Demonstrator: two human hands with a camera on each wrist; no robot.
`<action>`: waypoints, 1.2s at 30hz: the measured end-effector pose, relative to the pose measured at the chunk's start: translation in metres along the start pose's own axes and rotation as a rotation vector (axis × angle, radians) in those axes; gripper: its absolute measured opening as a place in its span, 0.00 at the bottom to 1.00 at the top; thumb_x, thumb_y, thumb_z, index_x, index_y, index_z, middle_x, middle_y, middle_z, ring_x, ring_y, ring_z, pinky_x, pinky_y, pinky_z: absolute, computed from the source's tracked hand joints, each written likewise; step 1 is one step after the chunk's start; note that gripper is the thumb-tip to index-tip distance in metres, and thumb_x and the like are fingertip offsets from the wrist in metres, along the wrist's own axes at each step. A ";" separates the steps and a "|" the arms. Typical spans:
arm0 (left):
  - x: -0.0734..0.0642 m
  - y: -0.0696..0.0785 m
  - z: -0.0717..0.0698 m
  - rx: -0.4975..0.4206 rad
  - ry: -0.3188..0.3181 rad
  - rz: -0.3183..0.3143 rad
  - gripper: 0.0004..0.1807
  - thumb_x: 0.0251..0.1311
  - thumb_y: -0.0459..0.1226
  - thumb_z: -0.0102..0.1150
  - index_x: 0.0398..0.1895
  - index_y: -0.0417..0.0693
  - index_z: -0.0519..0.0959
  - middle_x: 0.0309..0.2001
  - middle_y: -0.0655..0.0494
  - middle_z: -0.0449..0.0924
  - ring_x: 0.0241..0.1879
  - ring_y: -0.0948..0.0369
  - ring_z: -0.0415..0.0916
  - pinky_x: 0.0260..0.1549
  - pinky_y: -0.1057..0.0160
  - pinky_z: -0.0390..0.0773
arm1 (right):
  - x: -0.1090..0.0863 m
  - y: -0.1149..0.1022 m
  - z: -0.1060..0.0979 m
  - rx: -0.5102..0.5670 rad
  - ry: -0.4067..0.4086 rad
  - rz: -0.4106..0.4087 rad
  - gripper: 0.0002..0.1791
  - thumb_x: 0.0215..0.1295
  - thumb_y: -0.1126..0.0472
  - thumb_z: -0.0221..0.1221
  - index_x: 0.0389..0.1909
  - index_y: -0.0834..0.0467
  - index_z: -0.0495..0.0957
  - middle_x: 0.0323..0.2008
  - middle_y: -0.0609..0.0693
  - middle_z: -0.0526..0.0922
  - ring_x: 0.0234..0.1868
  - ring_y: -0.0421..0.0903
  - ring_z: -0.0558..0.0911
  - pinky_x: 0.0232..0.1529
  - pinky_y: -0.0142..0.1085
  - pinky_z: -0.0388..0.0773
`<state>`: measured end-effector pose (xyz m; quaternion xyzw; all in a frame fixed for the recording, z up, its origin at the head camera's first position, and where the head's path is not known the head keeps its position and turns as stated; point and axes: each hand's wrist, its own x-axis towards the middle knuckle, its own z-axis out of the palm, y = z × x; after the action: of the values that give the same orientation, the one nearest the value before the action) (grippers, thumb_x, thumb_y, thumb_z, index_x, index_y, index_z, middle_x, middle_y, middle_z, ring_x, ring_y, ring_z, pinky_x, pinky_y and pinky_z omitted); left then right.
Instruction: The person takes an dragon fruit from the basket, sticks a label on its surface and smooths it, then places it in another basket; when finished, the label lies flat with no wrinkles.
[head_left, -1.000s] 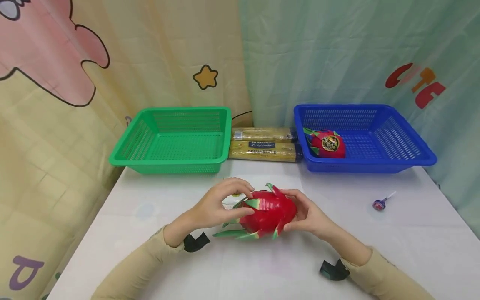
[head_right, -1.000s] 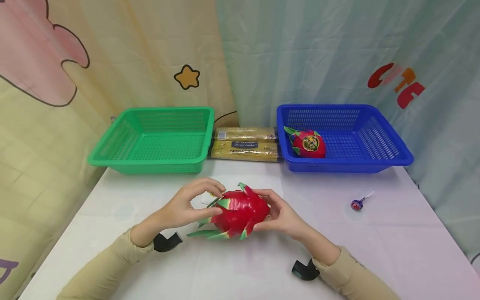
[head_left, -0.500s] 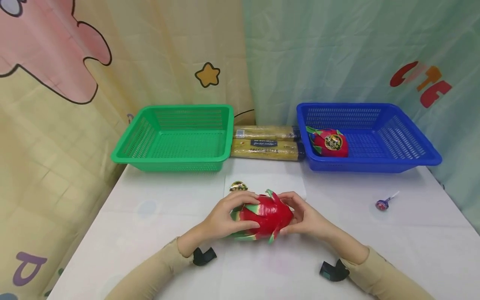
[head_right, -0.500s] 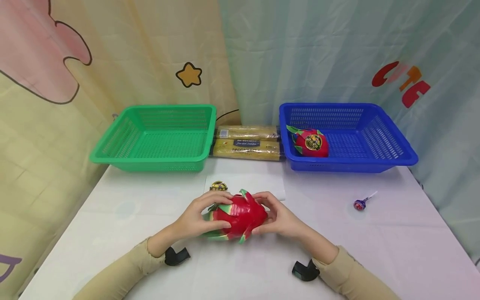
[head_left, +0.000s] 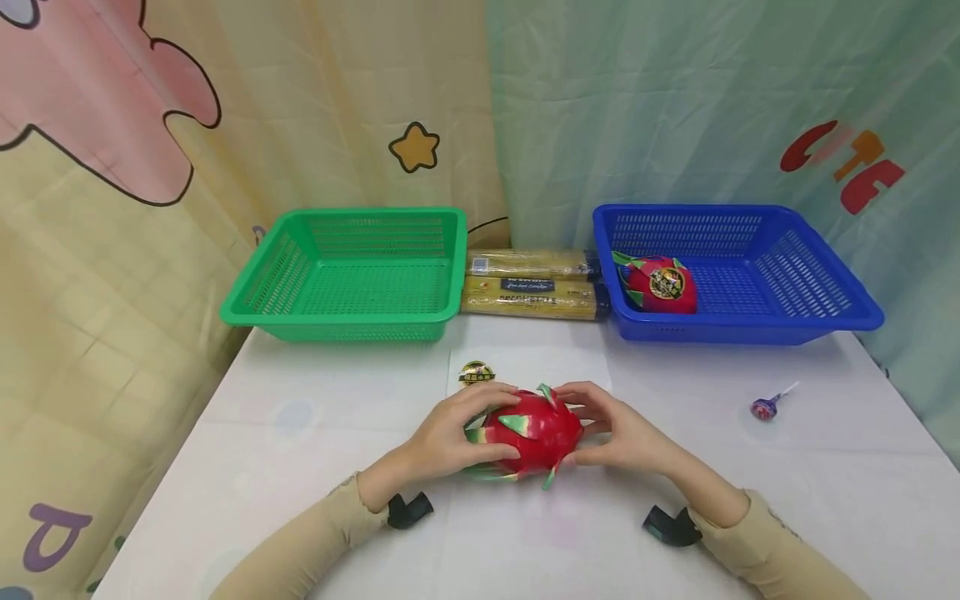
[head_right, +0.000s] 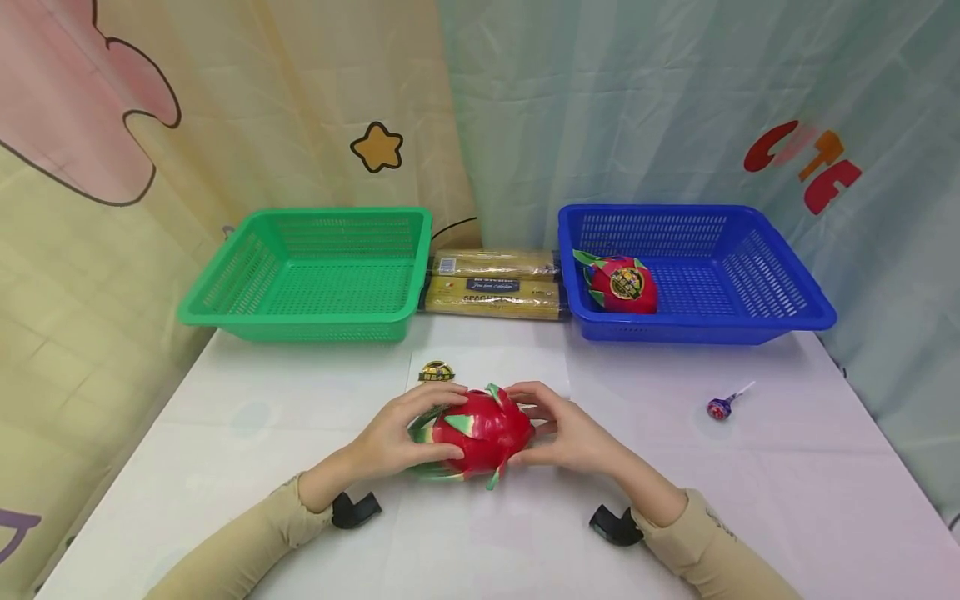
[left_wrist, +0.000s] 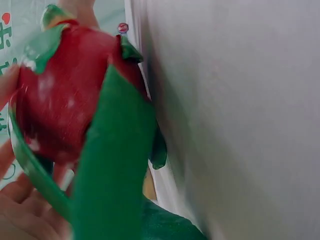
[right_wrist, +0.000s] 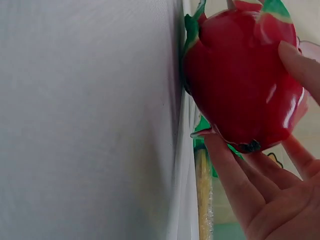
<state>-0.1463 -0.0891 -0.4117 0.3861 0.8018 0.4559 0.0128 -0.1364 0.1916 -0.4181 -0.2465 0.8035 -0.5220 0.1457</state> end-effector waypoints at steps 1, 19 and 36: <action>-0.001 0.000 -0.001 0.016 0.003 -0.026 0.31 0.48 0.50 0.70 0.57 0.56 0.73 0.57 0.64 0.71 0.57 0.64 0.66 0.46 0.60 0.76 | 0.000 -0.001 0.000 -0.011 -0.002 0.002 0.42 0.47 0.58 0.72 0.64 0.54 0.62 0.60 0.55 0.70 0.58 0.57 0.72 0.46 0.34 0.77; -0.001 -0.037 -0.056 -0.244 -0.091 -0.177 0.26 0.58 0.37 0.63 0.58 0.37 0.70 0.54 0.43 0.74 0.54 0.53 0.71 0.52 0.54 0.72 | 0.019 -0.004 -0.026 0.056 -0.072 0.017 0.24 0.67 0.60 0.56 0.60 0.65 0.66 0.56 0.63 0.72 0.53 0.56 0.77 0.47 0.43 0.78; 0.003 -0.080 -0.052 -0.323 0.070 -0.396 0.22 0.57 0.27 0.60 0.54 0.27 0.69 0.51 0.33 0.74 0.51 0.42 0.73 0.50 0.58 0.74 | 0.143 -0.002 -0.027 0.080 -0.212 0.060 0.23 0.62 0.62 0.60 0.56 0.69 0.70 0.48 0.64 0.78 0.46 0.56 0.80 0.46 0.47 0.78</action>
<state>-0.2165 -0.1477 -0.4399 0.1985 0.7784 0.5799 0.1357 -0.2689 0.1327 -0.4018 -0.2701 0.7690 -0.5202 0.2551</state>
